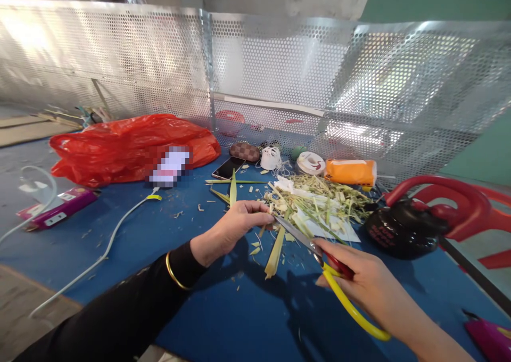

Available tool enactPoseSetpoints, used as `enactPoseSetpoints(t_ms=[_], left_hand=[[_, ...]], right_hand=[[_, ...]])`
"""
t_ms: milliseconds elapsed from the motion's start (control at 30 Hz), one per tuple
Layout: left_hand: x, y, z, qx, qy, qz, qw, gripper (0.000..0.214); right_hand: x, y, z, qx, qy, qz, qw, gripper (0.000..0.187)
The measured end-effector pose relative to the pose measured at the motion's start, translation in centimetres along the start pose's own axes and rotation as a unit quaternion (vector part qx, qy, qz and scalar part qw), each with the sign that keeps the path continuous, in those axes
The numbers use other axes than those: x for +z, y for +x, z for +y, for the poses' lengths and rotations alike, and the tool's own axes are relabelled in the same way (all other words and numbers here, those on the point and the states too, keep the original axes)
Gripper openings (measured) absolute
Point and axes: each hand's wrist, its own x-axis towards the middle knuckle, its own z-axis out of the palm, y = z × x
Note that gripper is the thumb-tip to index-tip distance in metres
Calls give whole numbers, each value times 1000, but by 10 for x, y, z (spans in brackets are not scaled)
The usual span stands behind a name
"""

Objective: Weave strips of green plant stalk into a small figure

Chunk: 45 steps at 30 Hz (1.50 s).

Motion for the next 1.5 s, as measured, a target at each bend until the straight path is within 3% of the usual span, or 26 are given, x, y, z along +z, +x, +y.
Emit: enactPoseSetpoints(t_ms=[233,667,833,967,1033,1233,1400,1500], left_hand=[[-2,1,-1,-1,-4,-4,1000,7],[-5,2,-2,-5,-24,-7,1000,8],[-6,2,-2,0,-58,-14,998,11],[-8,4,-8,-28,-125,-24,991,17],[-8,4,-10,-35,-157,-33,986,16],[-6,2,-6,-73,-235,10,969,9],[-4,2,-7,-128,-304,75,941,8],[-2,3,-8,-152,-334,87,926,10]], right_hand=[[2,2,8,-60,-78,47,994,50],[11,3,-2,-34,-77,78,993,44],[10,5,2,68,8,73,995,52],[13,2,3,56,151,99,982,56],[15,1,0,65,163,101,979,57],[14,4,-6,92,0,108,990,58],[16,6,5,-2,-96,123,988,52],[17,5,10,-70,-164,149,973,51]])
